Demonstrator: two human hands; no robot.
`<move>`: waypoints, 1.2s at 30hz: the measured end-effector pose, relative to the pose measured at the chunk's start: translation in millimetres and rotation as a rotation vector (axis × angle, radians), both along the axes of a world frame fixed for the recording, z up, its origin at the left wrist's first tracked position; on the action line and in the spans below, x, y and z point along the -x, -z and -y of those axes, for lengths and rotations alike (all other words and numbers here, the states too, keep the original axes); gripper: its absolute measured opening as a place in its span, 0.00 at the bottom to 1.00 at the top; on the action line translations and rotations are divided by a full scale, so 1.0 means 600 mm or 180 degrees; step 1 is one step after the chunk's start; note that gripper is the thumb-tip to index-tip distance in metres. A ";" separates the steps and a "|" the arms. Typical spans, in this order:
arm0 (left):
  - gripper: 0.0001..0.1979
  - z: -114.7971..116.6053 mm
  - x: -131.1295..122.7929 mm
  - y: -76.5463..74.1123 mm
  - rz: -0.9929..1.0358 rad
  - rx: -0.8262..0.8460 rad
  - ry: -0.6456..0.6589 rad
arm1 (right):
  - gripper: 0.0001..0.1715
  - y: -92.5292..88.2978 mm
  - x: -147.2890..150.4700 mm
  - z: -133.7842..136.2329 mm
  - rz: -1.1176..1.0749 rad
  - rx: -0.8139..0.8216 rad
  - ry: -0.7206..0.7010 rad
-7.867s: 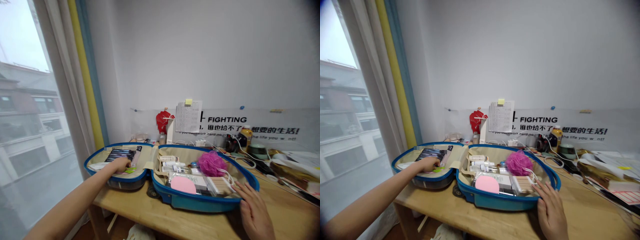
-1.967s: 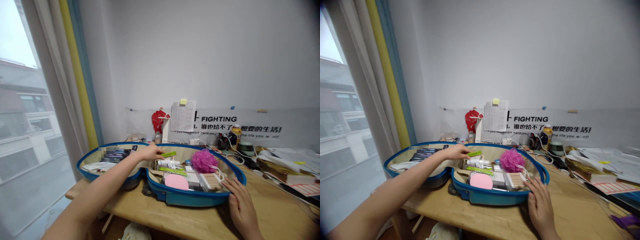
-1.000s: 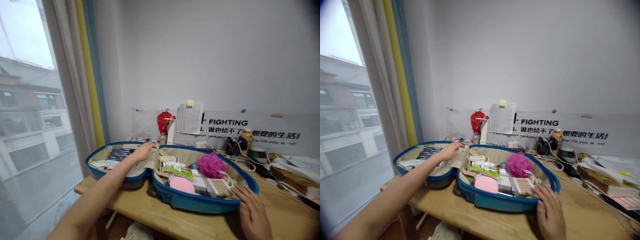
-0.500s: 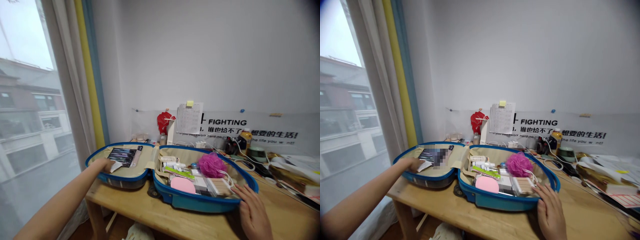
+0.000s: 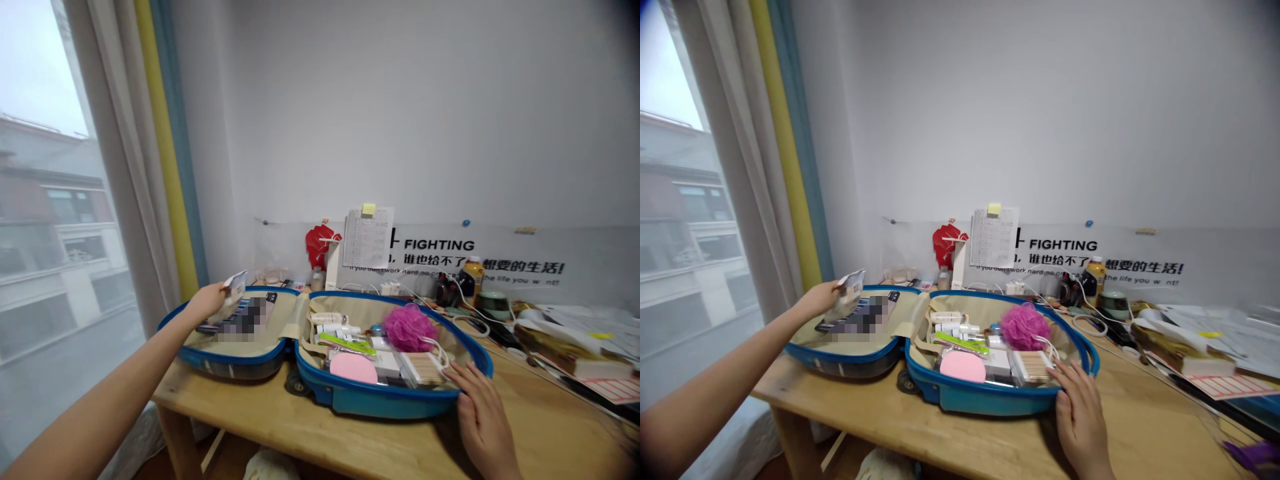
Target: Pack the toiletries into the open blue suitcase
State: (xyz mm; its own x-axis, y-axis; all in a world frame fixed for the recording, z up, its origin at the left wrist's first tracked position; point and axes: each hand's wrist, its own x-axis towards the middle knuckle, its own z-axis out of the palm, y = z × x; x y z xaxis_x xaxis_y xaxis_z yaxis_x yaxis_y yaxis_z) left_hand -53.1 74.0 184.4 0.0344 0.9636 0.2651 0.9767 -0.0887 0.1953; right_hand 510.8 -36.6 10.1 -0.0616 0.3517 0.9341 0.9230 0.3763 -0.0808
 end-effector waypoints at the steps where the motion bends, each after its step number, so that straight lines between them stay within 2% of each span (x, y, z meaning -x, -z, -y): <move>1: 0.21 0.002 -0.025 -0.014 0.0092 -0.0116 0.0009 | 0.20 -0.001 0.001 0.001 0.0014 0.0024 0.0006; 3: 0.21 0.007 -0.087 -0.035 0.0265 -0.0322 0.0031 | 0.20 -0.003 0.003 0.002 -0.0001 0.0034 -0.0001; 5: 0.20 0.014 -0.162 -0.041 0.0452 -0.0438 0.0359 | 0.19 -0.003 0.005 0.002 -0.0029 -0.0033 -0.0050; 6: 0.19 0.017 -0.201 -0.038 0.0633 -0.0529 0.0662 | 0.19 -0.003 0.005 0.002 -0.0035 -0.0067 -0.0067; 8: 0.19 0.021 -0.279 -0.024 0.0947 -0.0694 0.1177 | 0.19 -0.003 0.006 0.002 -0.0024 -0.0067 -0.0054; 12: 0.26 0.016 -0.411 0.022 0.1169 -0.0625 0.1738 | 0.20 -0.004 0.006 0.004 -0.0022 0.0016 0.0003; 14: 0.30 0.007 -0.456 0.045 0.1185 -0.0525 0.2048 | 0.20 -0.005 0.007 0.006 -0.0020 0.0005 -0.0020; 17: 0.33 -0.008 -0.497 0.073 0.0900 -0.0248 0.2420 | 0.20 -0.005 0.008 0.007 -0.0033 0.0016 0.0005; 23: 0.34 -0.020 -0.519 0.109 -0.0313 0.0504 0.2876 | 0.20 -0.003 0.006 0.004 -0.0107 0.0065 -0.0052; 28: 0.40 -0.013 -0.515 0.107 -0.0738 0.1013 0.3119 | 0.20 -0.002 0.001 0.001 0.0004 0.0014 -0.0023; 30: 0.39 -0.008 -0.505 0.097 -0.0653 0.0943 0.3130 | 0.19 -0.002 0.000 -0.001 0.0060 -0.0032 -0.0016; 33: 0.37 -0.006 -0.465 0.077 -0.0287 0.0499 0.2937 | 0.19 -0.002 -0.001 -0.002 0.0109 -0.0070 0.0000; 36: 0.35 -0.017 -0.384 0.060 -0.0002 -0.0002 0.2243 | 0.20 -0.001 0.000 -0.002 0.0070 -0.0031 0.0022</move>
State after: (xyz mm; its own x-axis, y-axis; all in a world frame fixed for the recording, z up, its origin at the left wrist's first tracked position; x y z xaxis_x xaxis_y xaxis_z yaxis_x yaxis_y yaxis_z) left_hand 177.6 84.1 148.4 0.6505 0.7116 0.2653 0.6868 -0.7004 0.1945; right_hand 510.7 -35.5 10.9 -0.0797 0.3431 0.9359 0.9270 0.3707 -0.0570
